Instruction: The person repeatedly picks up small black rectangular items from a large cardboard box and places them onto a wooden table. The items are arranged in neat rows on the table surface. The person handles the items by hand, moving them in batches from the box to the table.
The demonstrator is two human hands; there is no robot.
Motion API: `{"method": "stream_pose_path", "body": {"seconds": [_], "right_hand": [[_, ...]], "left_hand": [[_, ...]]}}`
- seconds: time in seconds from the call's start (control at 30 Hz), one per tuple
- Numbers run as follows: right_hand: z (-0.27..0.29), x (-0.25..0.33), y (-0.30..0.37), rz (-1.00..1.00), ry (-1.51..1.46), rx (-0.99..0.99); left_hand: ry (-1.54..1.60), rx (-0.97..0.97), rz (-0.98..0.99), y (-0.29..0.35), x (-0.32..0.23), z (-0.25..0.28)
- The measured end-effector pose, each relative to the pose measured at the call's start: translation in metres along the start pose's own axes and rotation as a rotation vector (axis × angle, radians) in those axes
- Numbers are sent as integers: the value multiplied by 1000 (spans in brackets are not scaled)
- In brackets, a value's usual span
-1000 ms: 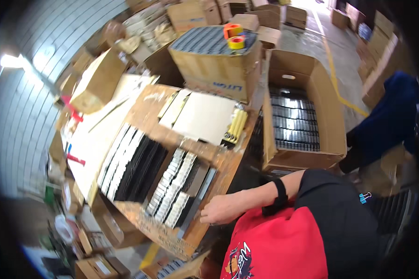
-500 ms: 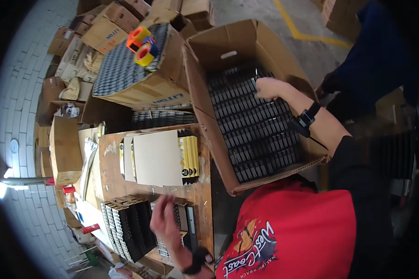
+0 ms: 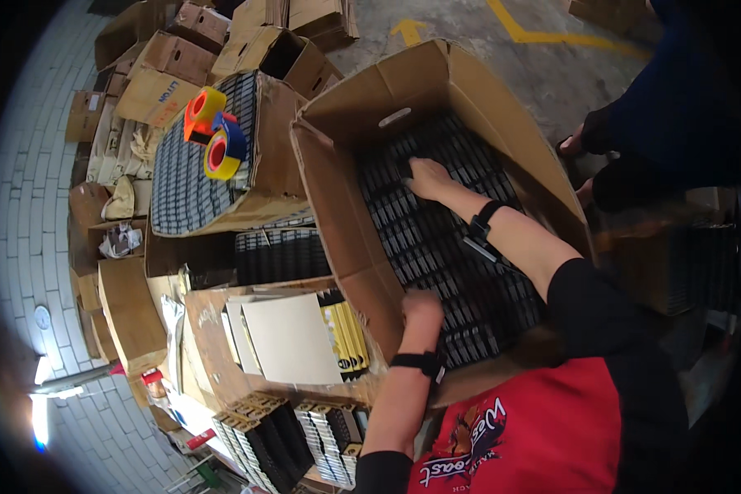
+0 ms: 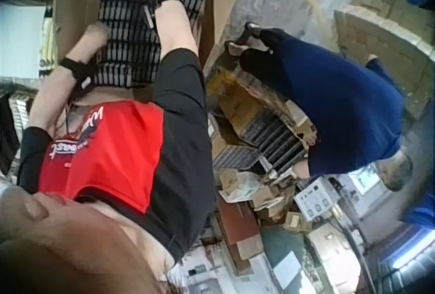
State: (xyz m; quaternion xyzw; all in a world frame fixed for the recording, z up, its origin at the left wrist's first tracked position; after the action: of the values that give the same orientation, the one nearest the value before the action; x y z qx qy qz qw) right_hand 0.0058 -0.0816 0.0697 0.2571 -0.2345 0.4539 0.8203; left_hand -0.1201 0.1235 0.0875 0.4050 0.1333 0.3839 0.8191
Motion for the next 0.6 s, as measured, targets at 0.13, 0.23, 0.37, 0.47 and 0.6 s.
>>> {"method": "stream_pose_path", "body": {"seconds": [0.13, 0.23, 0.37, 0.47, 0.6], "right_hand": [[-37, 7, -56, -10, 4, 20], [-70, 17, -73, 3, 64, 162], [-88, 0, -88, 110, 5, 173], [-82, -21, -89, 128, -75, 51], [-34, -6, -64, 78, -138, -217]], "left_hand": [[-64, 195, 54, -8, -7, -42], [-51, 245, 127, -1, -4, -41], [-70, 229, 124, -1, -1, -45], [-164, 188, 42, -9, -7, -50], [-26, 149, -38, -16, -4, -51]]}}
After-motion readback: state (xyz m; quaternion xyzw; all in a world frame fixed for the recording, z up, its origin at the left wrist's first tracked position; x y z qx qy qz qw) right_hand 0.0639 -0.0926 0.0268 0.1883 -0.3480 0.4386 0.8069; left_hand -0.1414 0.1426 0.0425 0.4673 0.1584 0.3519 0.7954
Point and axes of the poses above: each hand's wrist, its own y-axis away from the middle knuckle, its own z-axis out of the back of the hand, x = y × z, the point moved 6 cm from there along -y, towards the middle knuckle, and after that the axes turned 5 degrees about -x, right-handed, at the moved point
